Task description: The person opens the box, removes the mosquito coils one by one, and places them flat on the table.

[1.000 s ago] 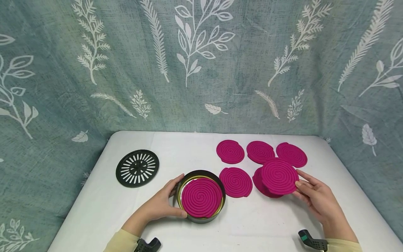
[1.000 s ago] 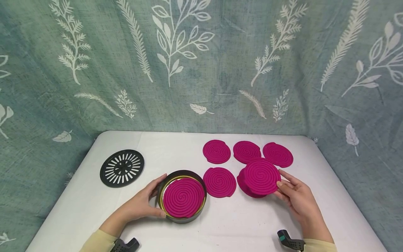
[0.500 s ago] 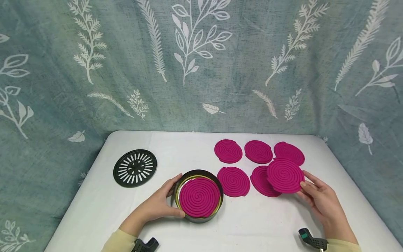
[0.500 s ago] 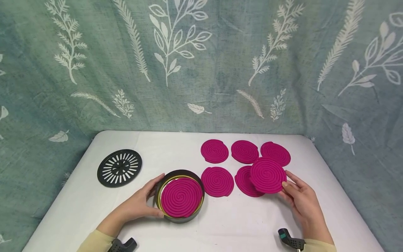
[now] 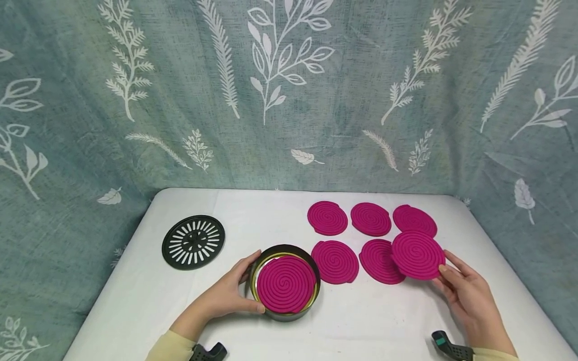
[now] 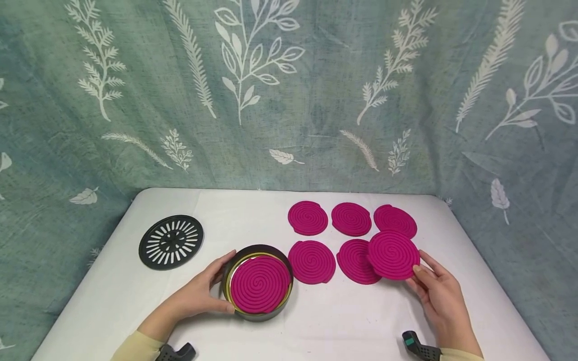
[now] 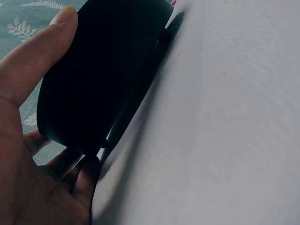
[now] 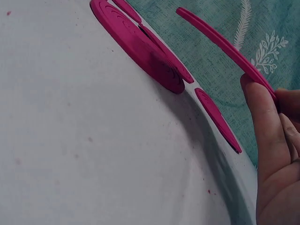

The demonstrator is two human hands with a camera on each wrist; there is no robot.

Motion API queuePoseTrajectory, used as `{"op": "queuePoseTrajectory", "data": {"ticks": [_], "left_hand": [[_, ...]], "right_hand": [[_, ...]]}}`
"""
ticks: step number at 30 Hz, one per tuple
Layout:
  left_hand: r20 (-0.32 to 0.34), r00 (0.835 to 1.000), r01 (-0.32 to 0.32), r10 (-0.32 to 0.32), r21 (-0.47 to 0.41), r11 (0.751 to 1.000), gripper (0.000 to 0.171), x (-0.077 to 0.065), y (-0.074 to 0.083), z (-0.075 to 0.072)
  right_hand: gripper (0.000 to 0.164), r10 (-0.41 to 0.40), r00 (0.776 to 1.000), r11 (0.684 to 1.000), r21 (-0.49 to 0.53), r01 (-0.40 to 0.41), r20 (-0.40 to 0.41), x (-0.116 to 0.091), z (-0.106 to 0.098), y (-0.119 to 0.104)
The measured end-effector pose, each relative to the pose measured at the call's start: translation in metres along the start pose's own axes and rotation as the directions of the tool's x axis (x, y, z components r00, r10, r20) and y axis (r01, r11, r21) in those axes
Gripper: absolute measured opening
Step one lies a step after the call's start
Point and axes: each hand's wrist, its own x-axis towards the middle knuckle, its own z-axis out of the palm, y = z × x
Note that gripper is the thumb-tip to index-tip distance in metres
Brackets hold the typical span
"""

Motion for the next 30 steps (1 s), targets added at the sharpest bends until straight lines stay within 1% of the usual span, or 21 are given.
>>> {"op": "queuePoseTrajectory", "data": {"ticks": [4, 8, 11, 15, 16, 18, 21, 24, 27, 30], "left_hand": [[0.002, 1.000, 0.000, 0.000, 0.008, 1.000, 0.122, 0.000, -0.001, 0.000], [-0.001, 1.000, -0.008, 0.008, 0.011, 1.000, 0.122, 0.000, -0.001, 0.000], [-0.003, 1.000, -0.010, 0.010, 0.014, 1.000, 0.121, 0.000, -0.001, -0.001], [0.004, 1.000, -0.022, 0.022, 0.003, 1.000, 0.120, 0.000, -0.001, -0.001], [0.004, 1.000, -0.024, 0.024, 0.001, 1.000, 0.119, 0.000, -0.001, -0.001], [0.002, 1.000, -0.027, 0.027, -0.001, 1.000, 0.118, 0.000, -0.001, -0.002], [-0.002, 1.000, -0.023, 0.023, 0.006, 1.000, 0.119, 0.001, 0.000, -0.002], [-0.007, 1.000, -0.017, 0.017, 0.012, 1.000, 0.120, 0.002, 0.000, -0.002], [-0.004, 1.000, -0.010, 0.010, 0.017, 1.000, 0.121, 0.001, 0.000, -0.001], [-0.003, 1.000, -0.008, 0.008, 0.013, 1.000, 0.121, 0.000, -0.001, -0.001]], "right_hand": [[0.075, 0.018, 0.998, 1.000, -0.016, -0.019, -0.063, -0.001, -0.005, 0.001], [0.081, 0.009, 0.996, 1.000, -0.003, -0.010, -0.085, 0.001, -0.009, 0.001], [0.073, 0.005, 0.996, 0.999, 0.054, 0.000, -0.087, 0.000, -0.014, 0.002], [0.052, 0.008, 0.996, 0.991, 0.136, 0.004, -0.084, 0.000, -0.020, 0.001], [0.048, 0.009, 0.996, 0.991, 0.135, 0.003, -0.091, 0.000, -0.022, 0.001], [0.046, 0.014, 0.994, 0.990, 0.144, 0.001, -0.104, 0.001, -0.023, 0.001], [0.051, 0.019, 0.990, 0.991, 0.137, 0.000, -0.139, 0.001, -0.026, 0.000], [0.061, 0.025, 0.986, 0.991, 0.133, -0.003, -0.164, 0.002, -0.029, -0.001], [0.072, 0.041, 0.979, 0.996, 0.084, -0.025, -0.198, 0.003, -0.032, 0.000], [0.080, 0.062, 0.971, 0.998, 0.006, -0.062, -0.232, 0.003, -0.033, 0.002]]}}
